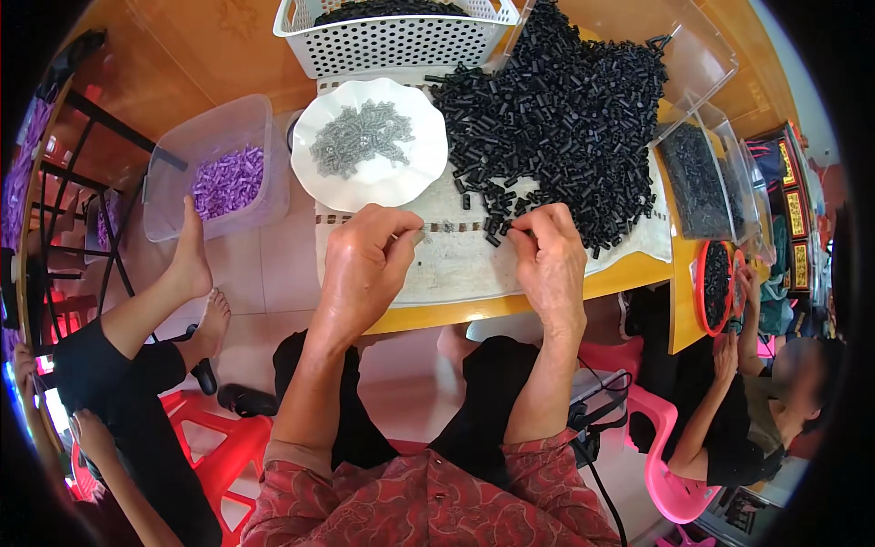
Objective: The person assembles small metal pins into black plastic sleeves by hand, inserting each pin into a sleeve.
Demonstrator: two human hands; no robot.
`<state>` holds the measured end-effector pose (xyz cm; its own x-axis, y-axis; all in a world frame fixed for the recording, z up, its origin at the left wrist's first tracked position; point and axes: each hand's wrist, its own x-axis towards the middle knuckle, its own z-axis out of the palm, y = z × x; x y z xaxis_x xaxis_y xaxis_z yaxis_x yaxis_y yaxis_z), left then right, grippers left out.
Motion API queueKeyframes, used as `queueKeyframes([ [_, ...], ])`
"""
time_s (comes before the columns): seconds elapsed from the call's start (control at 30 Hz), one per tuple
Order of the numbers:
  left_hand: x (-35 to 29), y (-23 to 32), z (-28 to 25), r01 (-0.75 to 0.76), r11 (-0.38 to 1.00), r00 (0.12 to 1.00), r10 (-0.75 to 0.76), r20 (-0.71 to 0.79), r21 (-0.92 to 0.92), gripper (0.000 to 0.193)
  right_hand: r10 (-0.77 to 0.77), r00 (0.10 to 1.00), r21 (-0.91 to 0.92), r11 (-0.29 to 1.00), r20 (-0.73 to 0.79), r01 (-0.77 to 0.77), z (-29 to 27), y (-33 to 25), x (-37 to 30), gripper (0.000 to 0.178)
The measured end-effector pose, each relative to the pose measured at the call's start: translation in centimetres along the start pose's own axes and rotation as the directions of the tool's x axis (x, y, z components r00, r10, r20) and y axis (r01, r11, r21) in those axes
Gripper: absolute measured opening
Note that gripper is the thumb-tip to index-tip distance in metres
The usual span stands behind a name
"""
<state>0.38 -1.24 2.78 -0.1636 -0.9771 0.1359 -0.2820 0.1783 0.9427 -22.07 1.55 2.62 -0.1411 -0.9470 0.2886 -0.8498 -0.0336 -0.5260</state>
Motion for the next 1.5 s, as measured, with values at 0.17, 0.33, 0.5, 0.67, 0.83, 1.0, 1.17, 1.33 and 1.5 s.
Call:
queueKeyframes([
  [0.17, -0.2, -0.2, -0.5, -0.161, 0.929, 0.986, 0.167, 0.013, 0.334, 0.013, -0.016, 1.000, 0.230, 0.973, -0.016, 0.019, 0.4, -0.9, 0.2, 0.008],
  [0.33, -0.4, 0.0, -2.3, -0.127, 0.865, 0.991, 0.128, 0.033, 0.485, 0.010, 0.056, 0.992, 0.552, 0.827, 0.114, -0.110, 1.1, -2.5, 0.0, 0.009],
  [0.5, -0.3, -0.1, -2.7, -0.125, 0.861, 0.991, 0.132, 0.021, 0.494, 0.012, 0.001, 0.984, 0.521, 0.848, 0.178, -0.095, 1.3, -2.6, 0.1, 0.011],
  [0.67, -0.2, -0.9, -0.4, -0.182, 0.870, 0.979, 0.205, -0.002, 0.458, 0.014, 0.010, 0.983, 0.525, 0.844, 0.186, -0.108, 1.9, -2.6, 0.1, 0.013],
  [0.83, -0.1, -1.4, 1.8, -0.236, 0.785, 0.965, 0.258, 0.043, 0.573, 0.023, -0.030, 0.985, 0.532, 0.844, 0.173, -0.068, 2.0, -2.5, 0.0, 0.021],
  [1.0, -0.2, -0.7, 1.8, -0.225, 0.732, 0.972, 0.213, 0.099, 0.643, 0.030, -0.041, 0.983, 0.550, 0.833, 0.181, -0.067, 1.9, -2.4, 0.0, 0.021],
  [1.17, -0.2, -0.9, 1.7, -0.244, 0.780, 0.969, 0.219, 0.113, 0.577, 0.027, 0.027, 0.972, 0.609, 0.775, 0.233, -0.168, 1.9, -1.8, -0.1, 0.020],
  [1.33, -0.2, -1.2, 1.6, -0.256, 0.794, 0.966, 0.232, 0.114, 0.551, 0.018, 0.097, 0.954, 0.704, 0.655, 0.282, -0.275, 1.9, -1.9, -0.1, 0.018],
  [1.5, -0.2, -1.6, 1.1, -0.261, 0.801, 0.963, 0.250, 0.096, 0.539, 0.009, -0.036, 0.969, 0.539, 0.835, 0.246, -0.106, 1.2, -1.8, 0.0, 0.014],
])
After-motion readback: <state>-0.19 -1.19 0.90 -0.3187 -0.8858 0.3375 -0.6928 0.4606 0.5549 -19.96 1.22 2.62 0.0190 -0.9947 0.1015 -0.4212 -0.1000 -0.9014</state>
